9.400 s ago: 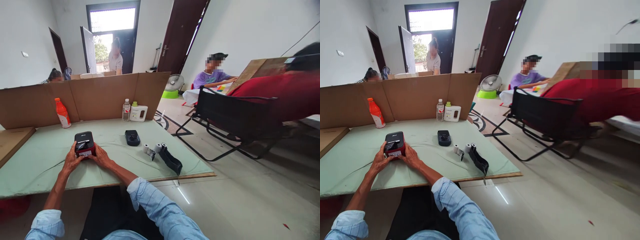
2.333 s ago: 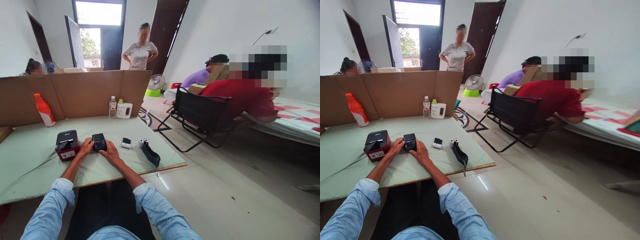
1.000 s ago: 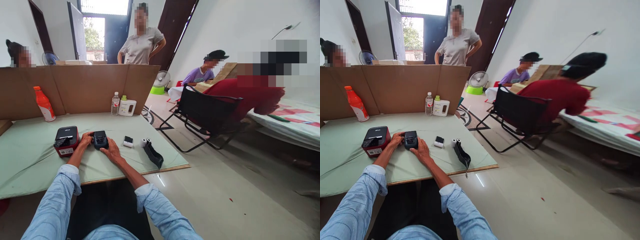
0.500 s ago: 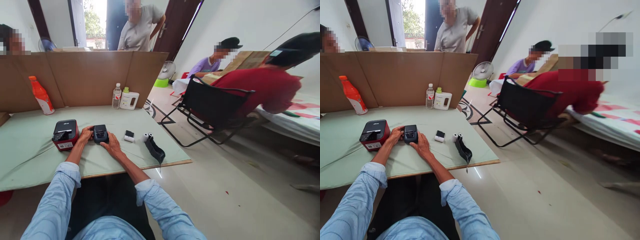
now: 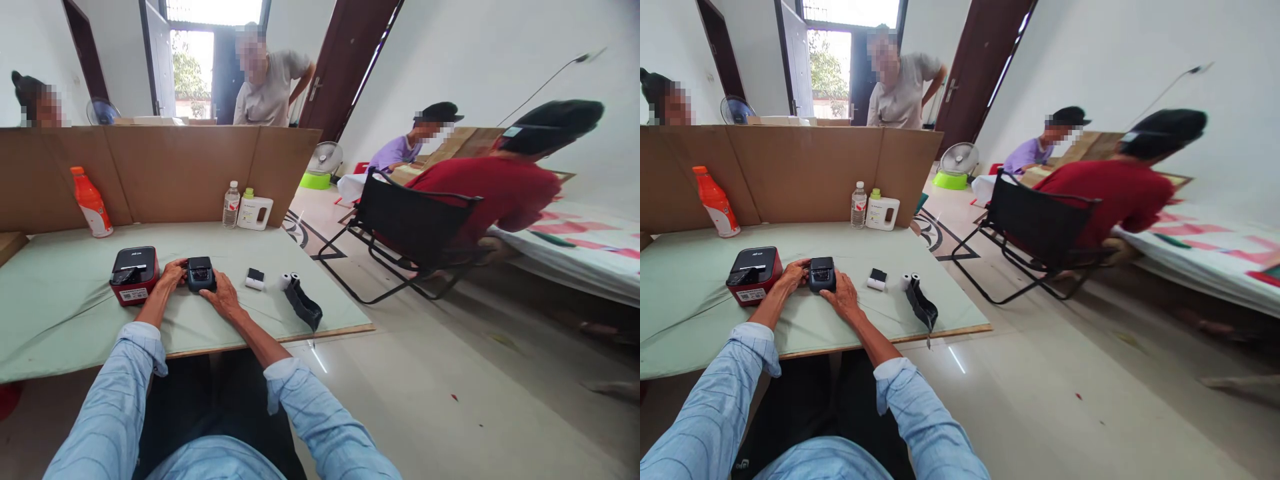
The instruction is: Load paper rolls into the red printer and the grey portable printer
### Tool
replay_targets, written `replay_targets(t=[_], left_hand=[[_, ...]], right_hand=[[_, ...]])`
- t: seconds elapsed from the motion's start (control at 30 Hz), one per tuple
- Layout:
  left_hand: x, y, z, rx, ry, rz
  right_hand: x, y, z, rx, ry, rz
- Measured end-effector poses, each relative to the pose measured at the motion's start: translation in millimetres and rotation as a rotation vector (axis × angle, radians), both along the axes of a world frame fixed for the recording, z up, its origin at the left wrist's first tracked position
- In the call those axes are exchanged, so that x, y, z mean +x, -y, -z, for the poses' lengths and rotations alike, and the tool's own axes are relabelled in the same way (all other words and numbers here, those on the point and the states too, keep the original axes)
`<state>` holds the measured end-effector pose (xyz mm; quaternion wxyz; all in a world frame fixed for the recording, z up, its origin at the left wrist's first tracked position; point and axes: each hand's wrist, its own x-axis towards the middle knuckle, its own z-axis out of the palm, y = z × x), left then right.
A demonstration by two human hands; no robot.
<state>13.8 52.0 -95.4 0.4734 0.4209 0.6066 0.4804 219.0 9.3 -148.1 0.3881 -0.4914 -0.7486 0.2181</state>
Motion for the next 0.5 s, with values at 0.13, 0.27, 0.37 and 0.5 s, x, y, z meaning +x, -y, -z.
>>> replay_targets(t=[0.13, 0.27, 0.37, 0.5], left_hand=[[0, -1, 0.1, -0.011, -0.035, -0.013], [0, 1, -0.9, 0.010, -0.087, -0.035], [0, 6, -0.8, 0.046, -0.121, -0.037], [2, 10, -0.3, 0.095, -0.133, -0.018]], right_hand=[[-1, 0, 1.3, 0.003, 0.002, 0.009], [0, 0, 1.3, 0.034, 0.003, 0.003], [0, 1, -0.1, 0.041, 0.008, -0.009], [0, 2, -2.0, 0.039, 0.029, -0.005]])
